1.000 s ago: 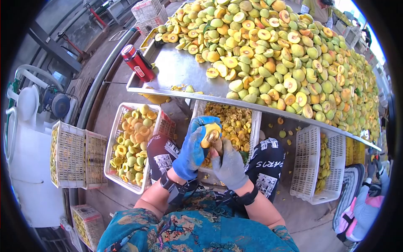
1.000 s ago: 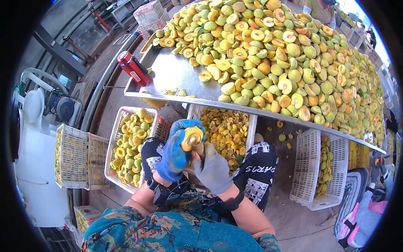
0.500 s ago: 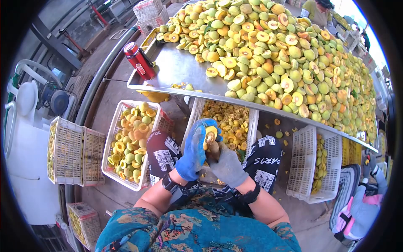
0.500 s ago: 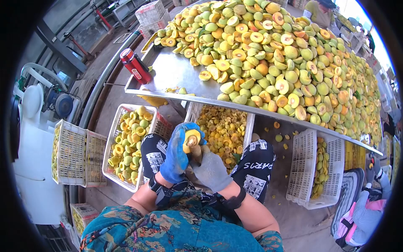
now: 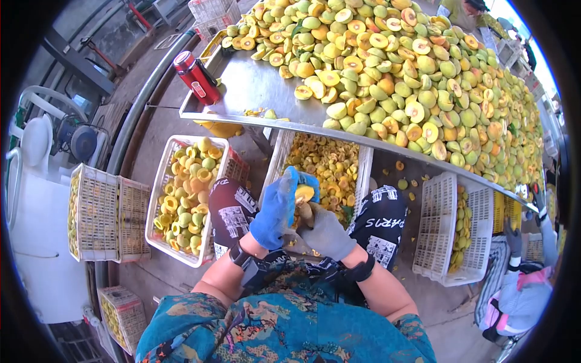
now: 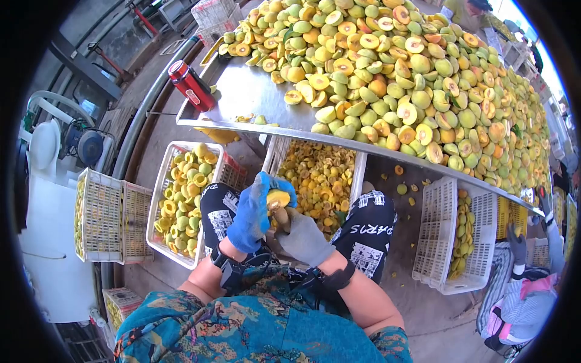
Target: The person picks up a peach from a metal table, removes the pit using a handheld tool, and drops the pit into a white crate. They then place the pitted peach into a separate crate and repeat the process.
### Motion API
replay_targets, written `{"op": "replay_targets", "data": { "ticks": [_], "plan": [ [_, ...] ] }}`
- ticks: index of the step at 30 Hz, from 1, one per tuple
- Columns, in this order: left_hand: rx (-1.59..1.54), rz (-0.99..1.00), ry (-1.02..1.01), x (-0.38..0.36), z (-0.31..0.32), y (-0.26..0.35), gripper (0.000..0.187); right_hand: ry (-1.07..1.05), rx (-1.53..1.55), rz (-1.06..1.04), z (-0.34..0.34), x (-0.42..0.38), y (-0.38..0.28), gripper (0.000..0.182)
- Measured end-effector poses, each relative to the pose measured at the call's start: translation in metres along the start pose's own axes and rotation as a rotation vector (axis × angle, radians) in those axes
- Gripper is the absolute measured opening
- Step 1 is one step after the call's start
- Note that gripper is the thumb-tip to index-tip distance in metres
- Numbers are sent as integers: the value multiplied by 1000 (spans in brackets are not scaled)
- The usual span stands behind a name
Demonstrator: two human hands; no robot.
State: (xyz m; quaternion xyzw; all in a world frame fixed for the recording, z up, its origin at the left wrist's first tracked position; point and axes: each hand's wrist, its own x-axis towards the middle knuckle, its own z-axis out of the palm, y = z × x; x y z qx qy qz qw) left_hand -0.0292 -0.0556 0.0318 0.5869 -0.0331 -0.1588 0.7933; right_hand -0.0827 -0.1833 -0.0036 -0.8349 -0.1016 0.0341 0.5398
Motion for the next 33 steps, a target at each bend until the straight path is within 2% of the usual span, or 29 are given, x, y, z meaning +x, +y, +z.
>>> {"op": "replay_targets", "data": {
  "ticks": [3, 5, 6, 8, 9, 11, 13, 15, 17, 18, 19, 20, 21, 22, 23, 24, 26, 27, 30, 31, 32, 33],
  "plan": [
    [27, -54, 32, 4, 1, 2, 59, 9, 89, 20, 3, -2, -4, 33],
    [-57, -27, -43, 6, 5, 10, 56, 129, 107, 119, 4, -4, -9, 25],
    [-61, -25, -40, 9, 3, 6, 56, 125, 104, 118, 1, -5, -12, 25],
    [-404, 6, -167, 18, -4, -4, 52, 17, 243, 115, -6, -2, -17, 26],
    [-431, 9, -167, 19, -2, -1, 50, 21, 243, 117, -9, -2, -18, 26],
    [-357, 13, -190, 19, -4, -2, 51, -123, 304, 215, -13, -1, -17, 23],
    [-279, 18, -207, 20, -11, -2, 52, -94, 248, 180, -9, -3, -12, 22],
    [-87, 67, -343, 24, -20, -6, 50, -72, 190, 147, -8, -5, -9, 21],
    [-60, 43, -383, 28, -27, -5, 50, -282, 526, 364, -11, -4, -9, 20],
    [-28, 19, -435, 30, -29, -3, 50, -291, 526, 364, -13, -2, -10, 20],
    [-155, 37, -485, 32, -25, -5, 47, -354, 660, 399, -17, -1, -12, 19],
    [-156, 33, -482, 29, -19, -8, 47, -414, 795, 436, -20, 0, -12, 18],
    [-307, -85, -324, 24, -7, -1, 46, -414, 798, 438, -23, 1, -7, 18],
    [-455, -201, -163, 22, 1, 2, 44, -455, 966, 503, -26, 1, 1, 19],
    [-461, -275, -91, 24, 2, -4, 42, -494, 1135, 569, -27, 2, 5, 21],
    [-462, -279, -89, 26, 0, -7, 42, -494, 1137, 573, -27, 3, 5, 21],
    [-567, -464, -105, 30, -9, -15, 42, -440, 699, 330, -27, 6, 4, 28],
    [-547, -467, -112, 33, -14, -17, 42, -425, 557, 277, -28, 8, 2, 32],
    [-657, -515, -43, 37, -19, -19, 40, -533, 660, 390, -27, 9, 7, 35],
    [-678, -476, -83, 41, -26, -26, 37, -561, 937, 250, -18, 8, 19, 53],
    [-679, -474, -78, 41, -30, -32, 37, -566, 937, 251, -16, 5, 23, 53],
    [-568, -397, -48, 41, -33, -36, 37, -513, 1062, 259, -17, 6, 20, 62]
  ]
}}
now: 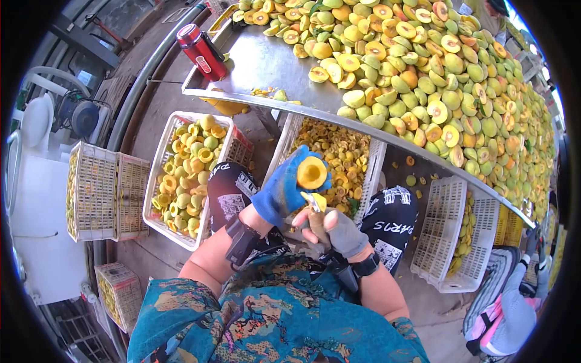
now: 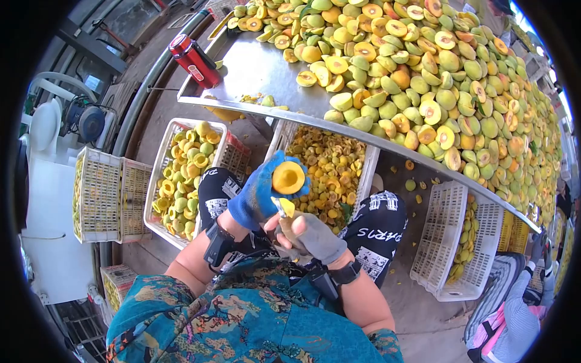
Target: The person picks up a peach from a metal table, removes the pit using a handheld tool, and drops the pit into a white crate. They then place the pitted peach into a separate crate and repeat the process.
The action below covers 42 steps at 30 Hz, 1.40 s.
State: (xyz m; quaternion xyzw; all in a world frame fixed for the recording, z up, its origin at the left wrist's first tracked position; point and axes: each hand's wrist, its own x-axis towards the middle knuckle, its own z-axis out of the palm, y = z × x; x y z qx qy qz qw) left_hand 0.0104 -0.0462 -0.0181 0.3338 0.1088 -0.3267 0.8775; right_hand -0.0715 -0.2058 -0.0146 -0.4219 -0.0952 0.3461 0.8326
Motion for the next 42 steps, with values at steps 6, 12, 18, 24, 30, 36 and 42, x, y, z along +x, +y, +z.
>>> {"op": "replay_targets", "data": {
  "ticks": [6, 12, 18, 24, 30, 36, 42],
  "plan": [
    [708, 165, 161, -17, -6, 13, 34, 418, 218, -94, -26, 10, 5, 68],
    [566, 156, 132, -30, -7, 8, 31, 803, -98, -49, -24, 22, 18, 53],
    [614, 146, 210, -29, -6, 6, 28, 834, -983, -237, -12, 18, 16, 30],
    [755, 257, 235, -26, -18, 0, 26, 869, -1245, -435, -9, 21, 21, 26],
    [752, 309, 301, -37, 1, -2, 17, 959, -1455, -429, 0, 25, 20, 27],
    [689, 279, 317, -51, 4, 3, 16, 937, -1526, -366, 4, 34, 27, 25],
    [1136, 473, 171, -96, 25, 11, 16, 848, -1353, -121, -29, 31, 27, 24]
  ]
}}
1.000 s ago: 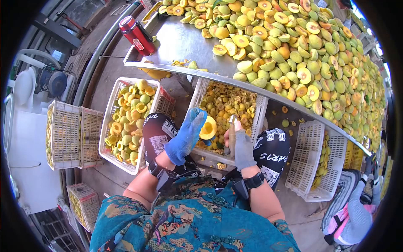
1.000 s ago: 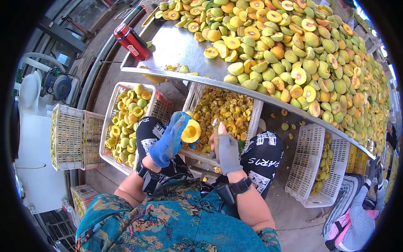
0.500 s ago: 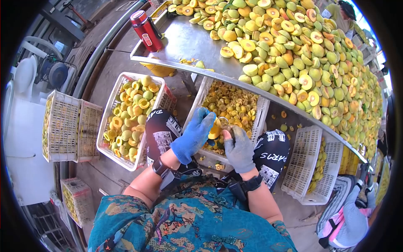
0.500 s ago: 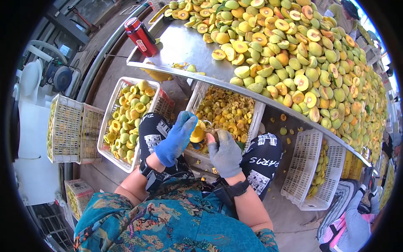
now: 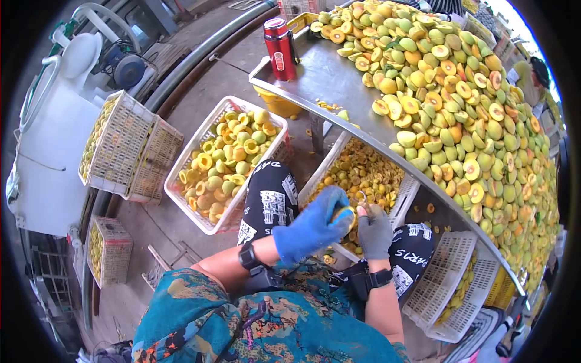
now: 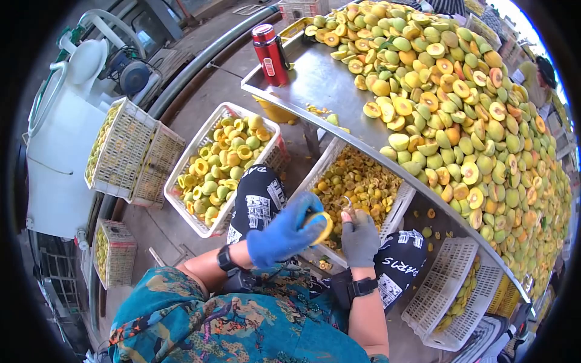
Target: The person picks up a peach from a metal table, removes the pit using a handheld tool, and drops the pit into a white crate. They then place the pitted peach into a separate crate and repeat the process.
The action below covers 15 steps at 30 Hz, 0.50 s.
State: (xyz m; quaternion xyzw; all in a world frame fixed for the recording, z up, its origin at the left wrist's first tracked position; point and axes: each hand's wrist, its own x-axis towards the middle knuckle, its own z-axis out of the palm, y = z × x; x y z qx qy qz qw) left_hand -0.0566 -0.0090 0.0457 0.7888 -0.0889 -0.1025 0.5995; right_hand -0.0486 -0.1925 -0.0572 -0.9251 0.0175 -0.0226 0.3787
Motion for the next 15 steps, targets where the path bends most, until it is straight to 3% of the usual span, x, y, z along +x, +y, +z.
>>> {"op": "replay_targets", "data": {
  "ticks": [2, 4, 5, 6, 8, 9, 11, 13, 15],
  "plan": [
    [233, 239, 217, 10, -29, -16, 16, -47, -48, 46, -1, -5, -2, 27],
    [383, 38, 329, 17, -83, -16, 18, -133, 15, 58, -3, -4, -4, 35],
    [799, -154, 476, 14, -106, -14, 21, -124, 22, 66, -4, -5, -3, 35],
    [861, -145, 425, 10, -145, -29, 26, -179, 101, 59, -3, -6, -3, 36],
    [1357, -152, 492, 14, -188, -32, 43, -241, 186, 36, -6, -7, -8, 39],
    [1579, -156, 542, 20, -194, -24, 43, -191, 170, 4, 0, -6, -3, 39],
    [1588, 53, 605, 46, -202, -31, 40, -206, 171, 42, -5, -3, -5, 43],
    [1097, 25, 329, 87, -160, 21, 38, -201, 125, 46, -6, 0, -1, 43],
    [973, 357, 252, 132, -111, 25, 38, -181, 163, 43, -4, 0, 2, 42]
  ]
}}
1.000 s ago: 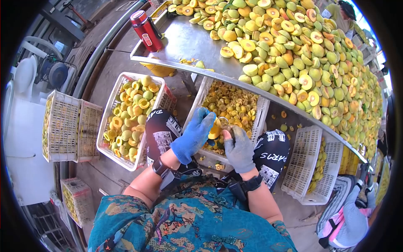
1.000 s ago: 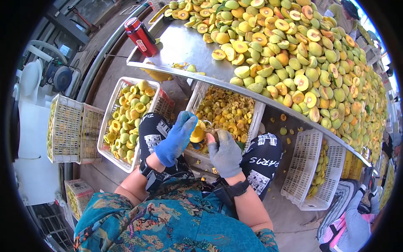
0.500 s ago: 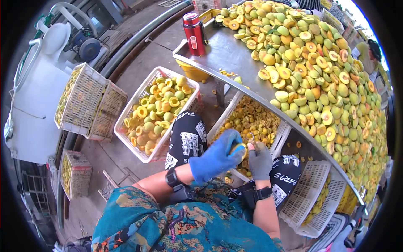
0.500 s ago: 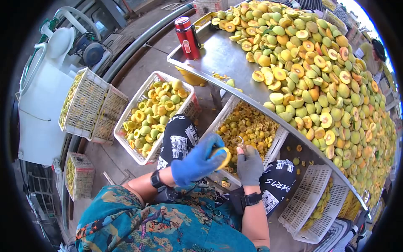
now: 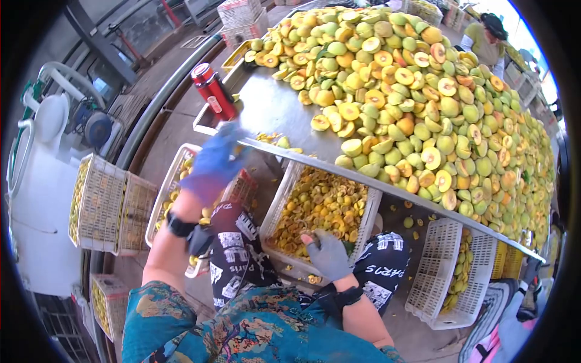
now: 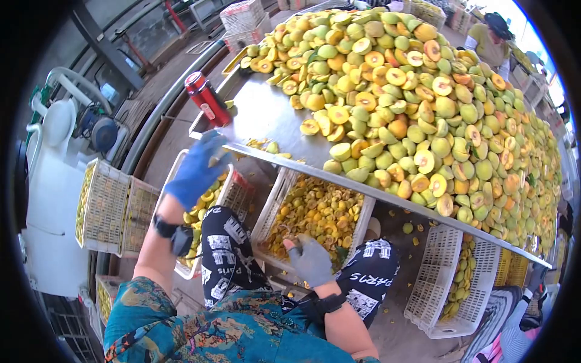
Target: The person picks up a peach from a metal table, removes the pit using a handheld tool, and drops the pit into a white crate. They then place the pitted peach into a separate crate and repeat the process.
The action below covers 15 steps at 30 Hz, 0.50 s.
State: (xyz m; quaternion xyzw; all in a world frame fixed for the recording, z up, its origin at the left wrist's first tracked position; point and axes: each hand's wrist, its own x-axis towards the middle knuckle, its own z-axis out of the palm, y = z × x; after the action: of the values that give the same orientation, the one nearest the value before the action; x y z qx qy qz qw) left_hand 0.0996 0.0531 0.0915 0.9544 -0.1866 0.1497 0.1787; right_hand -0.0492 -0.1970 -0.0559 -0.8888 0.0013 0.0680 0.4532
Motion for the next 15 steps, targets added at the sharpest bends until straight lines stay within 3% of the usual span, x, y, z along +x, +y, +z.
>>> {"op": "replay_targets", "data": {
  "ticks": [3, 6, 8, 11, 15],
  "plan": [
    [-182, 203, -123, 80, 72, 32, 40, -48, 103, 33, -9, 1, -9, 41],
    [-96, 237, -77, 146, 148, 40, 42, -32, 171, 9, -9, 2, -7, 42],
    [80, -143, -430, 181, 175, 47, 58, 25, 136, -17, -3, 4, -1, 44],
    [35, -229, -627, 182, 198, 37, 64, -29, 90, -3, -6, 5, 2, 47],
    [-141, -238, -472, 150, 221, 18, 55, 143, 237, 70, -14, 2, -11, 46]
  ]
}}
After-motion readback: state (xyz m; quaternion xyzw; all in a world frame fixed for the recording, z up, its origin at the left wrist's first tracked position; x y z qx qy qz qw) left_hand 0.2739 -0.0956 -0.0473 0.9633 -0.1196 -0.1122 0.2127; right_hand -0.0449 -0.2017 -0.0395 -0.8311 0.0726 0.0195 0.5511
